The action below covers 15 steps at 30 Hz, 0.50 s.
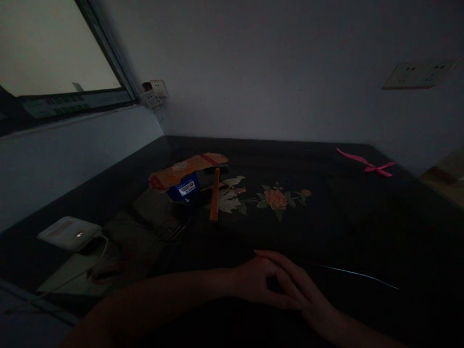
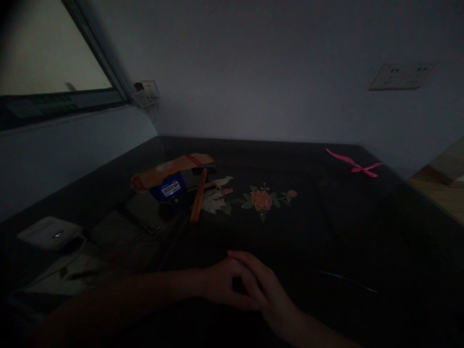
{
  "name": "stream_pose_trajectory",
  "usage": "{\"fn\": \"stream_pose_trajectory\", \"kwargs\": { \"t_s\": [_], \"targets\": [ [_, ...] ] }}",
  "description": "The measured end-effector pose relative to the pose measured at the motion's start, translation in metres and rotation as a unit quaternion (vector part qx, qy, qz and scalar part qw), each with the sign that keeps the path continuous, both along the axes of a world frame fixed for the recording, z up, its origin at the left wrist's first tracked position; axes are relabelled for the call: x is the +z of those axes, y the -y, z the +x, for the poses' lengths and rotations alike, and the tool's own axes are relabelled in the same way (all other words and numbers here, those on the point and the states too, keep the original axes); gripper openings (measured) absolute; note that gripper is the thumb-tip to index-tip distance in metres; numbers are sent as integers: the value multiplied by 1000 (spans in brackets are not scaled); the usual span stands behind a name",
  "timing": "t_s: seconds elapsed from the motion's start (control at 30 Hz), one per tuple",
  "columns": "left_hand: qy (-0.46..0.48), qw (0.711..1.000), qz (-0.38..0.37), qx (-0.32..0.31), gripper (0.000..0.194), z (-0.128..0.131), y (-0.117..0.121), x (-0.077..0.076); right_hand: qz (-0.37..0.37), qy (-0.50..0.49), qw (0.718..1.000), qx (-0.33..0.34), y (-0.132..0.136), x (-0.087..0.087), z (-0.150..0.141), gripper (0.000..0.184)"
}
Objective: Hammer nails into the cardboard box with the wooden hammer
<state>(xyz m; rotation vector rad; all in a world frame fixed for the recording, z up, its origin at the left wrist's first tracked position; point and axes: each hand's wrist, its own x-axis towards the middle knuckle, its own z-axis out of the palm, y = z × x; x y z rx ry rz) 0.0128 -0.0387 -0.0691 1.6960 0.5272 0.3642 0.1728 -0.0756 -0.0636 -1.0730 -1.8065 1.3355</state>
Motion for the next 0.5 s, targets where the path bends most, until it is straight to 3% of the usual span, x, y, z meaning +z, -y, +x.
{"fn": "stream_pose_trajectory", "kwargs": {
  "t_s": [0.5],
  "targets": [
    [-6,1000,12,5,28,-1,0,-4,0,3,1000,8,-1,-2,-1,37]
  ]
}}
